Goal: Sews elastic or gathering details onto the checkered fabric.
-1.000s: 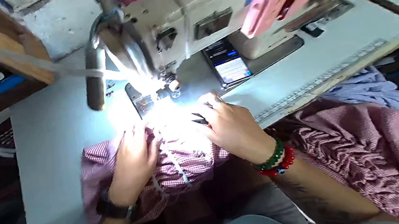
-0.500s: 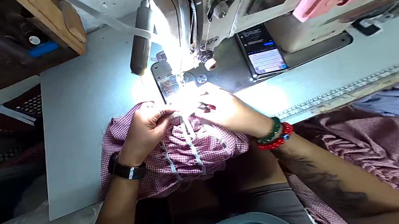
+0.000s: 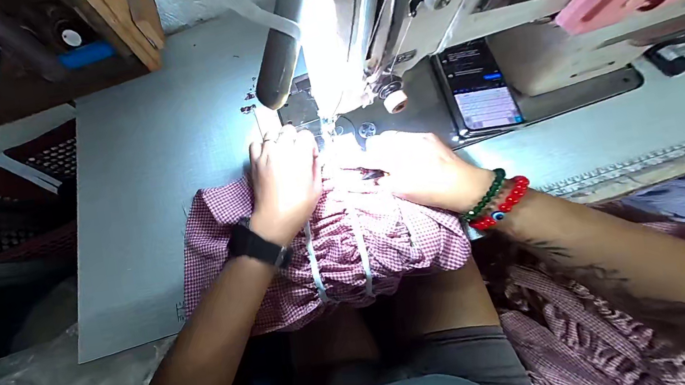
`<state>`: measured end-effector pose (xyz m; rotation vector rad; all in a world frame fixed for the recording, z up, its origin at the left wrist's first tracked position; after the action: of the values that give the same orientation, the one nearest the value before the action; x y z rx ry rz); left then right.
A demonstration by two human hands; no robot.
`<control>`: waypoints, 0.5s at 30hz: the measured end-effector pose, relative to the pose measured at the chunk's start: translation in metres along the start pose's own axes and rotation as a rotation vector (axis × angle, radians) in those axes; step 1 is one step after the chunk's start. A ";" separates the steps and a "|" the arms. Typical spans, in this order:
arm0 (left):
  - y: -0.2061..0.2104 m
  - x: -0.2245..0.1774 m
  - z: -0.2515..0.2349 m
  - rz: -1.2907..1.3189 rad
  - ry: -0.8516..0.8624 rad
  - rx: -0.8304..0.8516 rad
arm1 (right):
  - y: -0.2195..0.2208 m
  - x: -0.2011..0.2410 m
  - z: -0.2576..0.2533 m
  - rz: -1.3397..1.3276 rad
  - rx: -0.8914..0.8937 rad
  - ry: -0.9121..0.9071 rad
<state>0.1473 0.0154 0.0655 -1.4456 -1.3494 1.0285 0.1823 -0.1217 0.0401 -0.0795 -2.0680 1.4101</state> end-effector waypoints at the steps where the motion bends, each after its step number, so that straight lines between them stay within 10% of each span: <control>1: -0.011 -0.009 0.008 0.034 0.089 -0.095 | -0.001 0.000 -0.001 -0.005 -0.010 -0.019; 15: 0.031 -0.032 0.016 -0.078 0.118 0.137 | -0.017 -0.039 -0.026 -0.030 -0.043 0.221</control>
<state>0.1379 -0.0160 0.0309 -1.3215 -1.2178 0.9518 0.2316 -0.1226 0.0430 -0.2121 -1.9089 1.2782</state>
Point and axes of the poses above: each hand's wrist, its own z-axis away from the middle knuckle, its own y-axis out of the palm, x = y × z, the point moved 9 cm from there along -z, towards the middle knuckle, and after that the axes turned 14 degrees about -z, right-handed, at the moved point
